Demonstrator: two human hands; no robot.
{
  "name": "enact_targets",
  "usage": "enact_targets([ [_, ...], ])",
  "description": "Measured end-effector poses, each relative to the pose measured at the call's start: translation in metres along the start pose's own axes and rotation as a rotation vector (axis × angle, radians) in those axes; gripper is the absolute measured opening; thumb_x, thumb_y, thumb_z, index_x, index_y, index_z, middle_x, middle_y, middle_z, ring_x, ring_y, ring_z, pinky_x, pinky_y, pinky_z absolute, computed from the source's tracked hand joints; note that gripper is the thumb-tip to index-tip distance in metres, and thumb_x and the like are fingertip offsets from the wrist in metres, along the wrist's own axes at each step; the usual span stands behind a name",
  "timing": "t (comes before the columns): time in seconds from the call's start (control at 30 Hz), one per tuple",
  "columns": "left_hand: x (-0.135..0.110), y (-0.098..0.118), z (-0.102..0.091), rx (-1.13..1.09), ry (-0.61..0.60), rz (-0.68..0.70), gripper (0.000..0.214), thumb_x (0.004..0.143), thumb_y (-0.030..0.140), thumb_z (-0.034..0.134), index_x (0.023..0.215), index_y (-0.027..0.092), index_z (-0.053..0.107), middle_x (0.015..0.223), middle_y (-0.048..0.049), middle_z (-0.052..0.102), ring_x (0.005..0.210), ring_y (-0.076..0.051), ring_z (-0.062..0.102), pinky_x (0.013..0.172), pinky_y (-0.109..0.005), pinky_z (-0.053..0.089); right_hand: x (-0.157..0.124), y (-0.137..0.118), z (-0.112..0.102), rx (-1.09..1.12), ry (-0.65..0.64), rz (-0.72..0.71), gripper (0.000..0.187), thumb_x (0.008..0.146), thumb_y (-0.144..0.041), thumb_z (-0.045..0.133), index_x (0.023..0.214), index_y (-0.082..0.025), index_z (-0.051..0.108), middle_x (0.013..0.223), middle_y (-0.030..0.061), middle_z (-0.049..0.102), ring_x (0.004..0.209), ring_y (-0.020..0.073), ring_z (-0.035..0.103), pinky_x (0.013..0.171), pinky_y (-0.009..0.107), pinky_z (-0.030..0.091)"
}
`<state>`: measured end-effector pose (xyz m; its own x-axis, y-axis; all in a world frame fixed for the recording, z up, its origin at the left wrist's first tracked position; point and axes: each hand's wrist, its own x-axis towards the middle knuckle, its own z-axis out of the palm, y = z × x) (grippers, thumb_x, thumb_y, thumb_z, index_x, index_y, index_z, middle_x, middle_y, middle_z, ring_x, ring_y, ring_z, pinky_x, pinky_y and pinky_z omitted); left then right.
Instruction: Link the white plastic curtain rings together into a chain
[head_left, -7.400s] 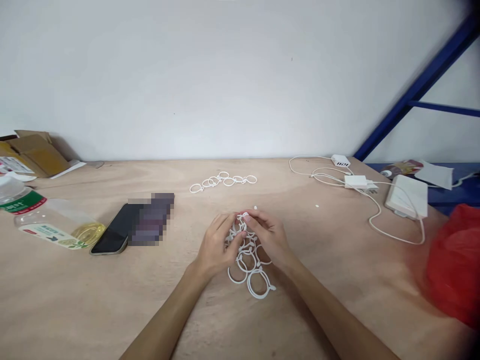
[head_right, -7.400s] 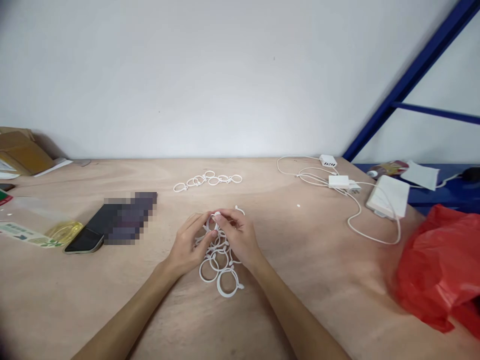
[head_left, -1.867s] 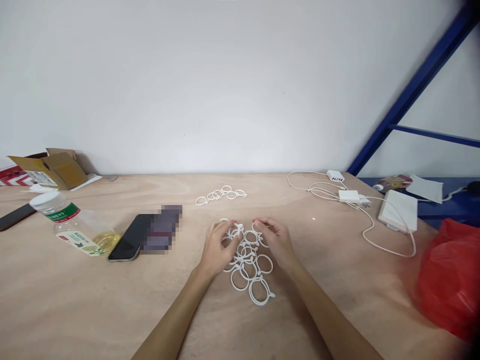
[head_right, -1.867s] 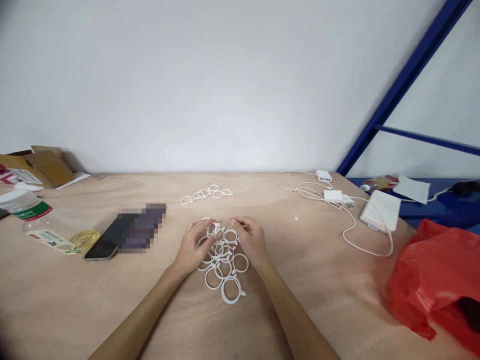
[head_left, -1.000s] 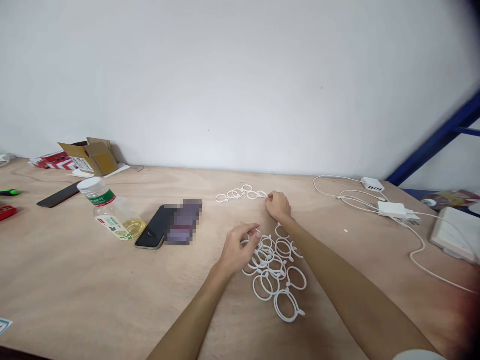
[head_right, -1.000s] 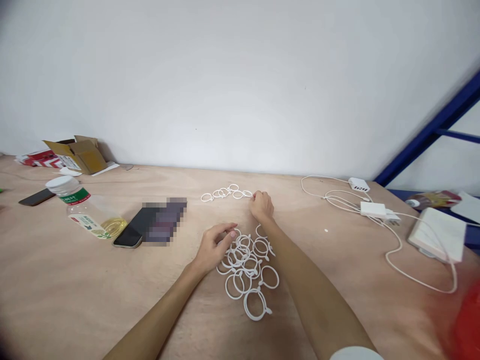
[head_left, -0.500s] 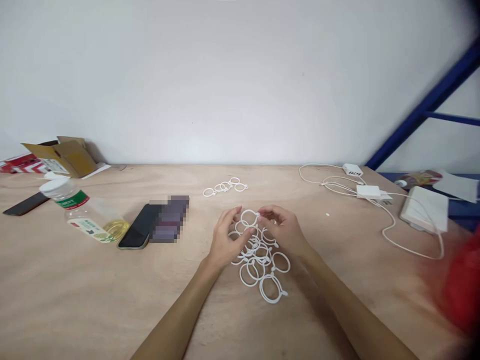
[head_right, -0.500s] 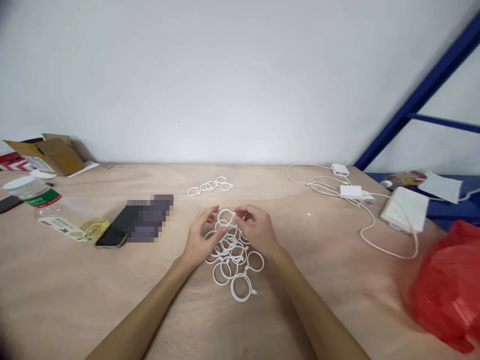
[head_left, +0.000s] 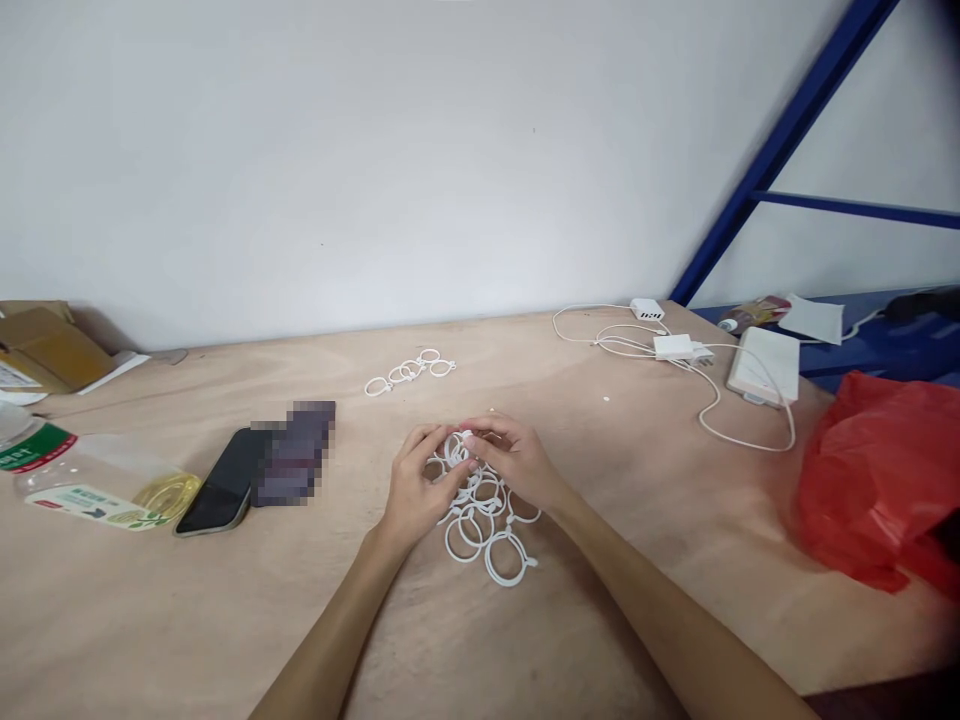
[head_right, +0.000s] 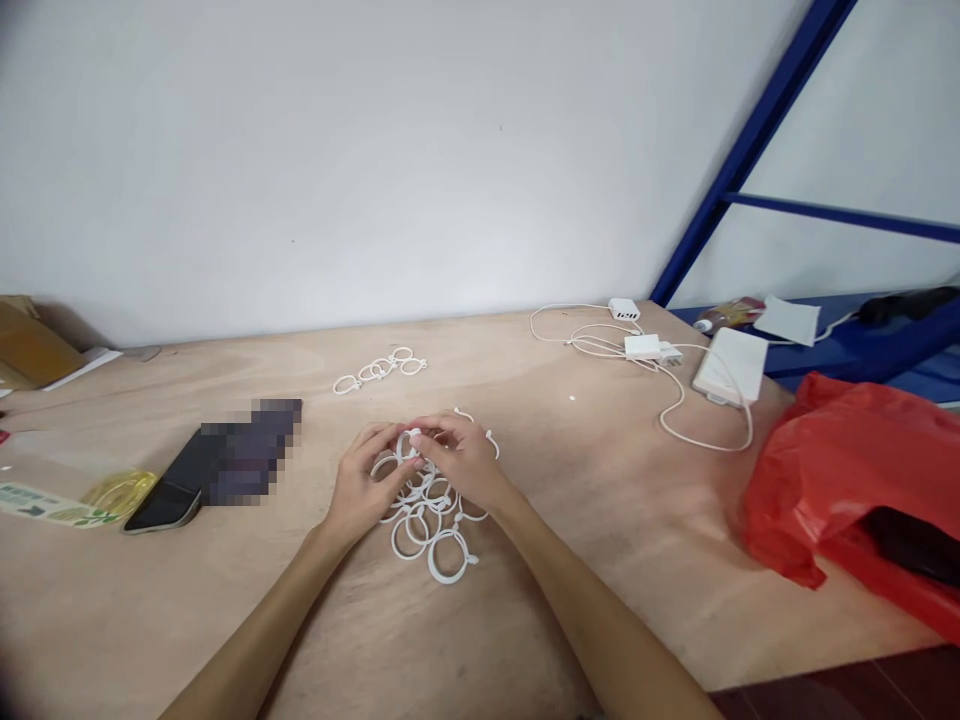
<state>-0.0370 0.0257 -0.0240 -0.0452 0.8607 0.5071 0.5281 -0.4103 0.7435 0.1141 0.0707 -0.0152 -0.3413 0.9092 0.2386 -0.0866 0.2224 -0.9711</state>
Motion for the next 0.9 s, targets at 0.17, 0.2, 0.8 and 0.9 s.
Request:
enact_targets([
  [0.17, 0.0, 0.005, 0.0, -0.032, -0.016, 0.01, 0.027, 0.08, 0.03, 0.065, 0.105, 0.02, 0.065, 0.096, -0.0056, 0.062, 0.088, -0.018, 0.059, 0.08, -0.03, 0.049, 0.0, -0.003, 0.001, 0.06, -0.041, 0.076, 0.024, 0.075, -0.041, 0.067, 0.088, -0.022, 0.074, 0.079, 0.0025, 0.068, 0.078, 0.017, 0.062, 0.071, 0.03, 0.051],
  [0.2, 0.0, 0.006, 0.0, -0.03, -0.016, 0.009, 0.025, 0.08, 0.03, 0.064, 0.103, 0.02, 0.065, 0.094, -0.0055, 0.062, 0.086, -0.017, 0.059, 0.078, -0.03, 0.049, 0.0, -0.004, 0.002, 0.079, -0.049, 0.1, 0.025, 0.075, -0.042, 0.067, 0.089, -0.022, 0.074, 0.078, 0.0023, 0.069, 0.078, 0.0172, 0.062, 0.071, 0.03, 0.051],
  [0.8, -0.005, 0.012, 0.003, 0.013, 0.027, 0.066, 0.022, 0.083, 0.03, 0.061, 0.1, 0.017, 0.066, 0.089, -0.0067, 0.061, 0.081, -0.017, 0.058, 0.073, -0.029, 0.05, -0.001, -0.002, 0.003, 0.147, -0.004, 0.13, 0.022, 0.074, -0.041, 0.068, 0.076, -0.02, 0.072, 0.078, 0.0017, 0.065, 0.072, 0.0142, 0.056, 0.065, 0.026, 0.044],
  [0.9, -0.005, 0.014, 0.004, -0.016, -0.004, 0.041, 0.023, 0.082, 0.031, 0.061, 0.1, 0.017, 0.067, 0.088, -0.0065, 0.061, 0.079, -0.017, 0.058, 0.072, -0.029, 0.049, 0.0, 0.001, 0.002, 0.136, 0.025, 0.088, 0.022, 0.074, -0.04, 0.068, 0.066, -0.019, 0.069, 0.071, 0.0005, 0.061, 0.067, 0.013, 0.053, 0.062, 0.025, 0.043],
])
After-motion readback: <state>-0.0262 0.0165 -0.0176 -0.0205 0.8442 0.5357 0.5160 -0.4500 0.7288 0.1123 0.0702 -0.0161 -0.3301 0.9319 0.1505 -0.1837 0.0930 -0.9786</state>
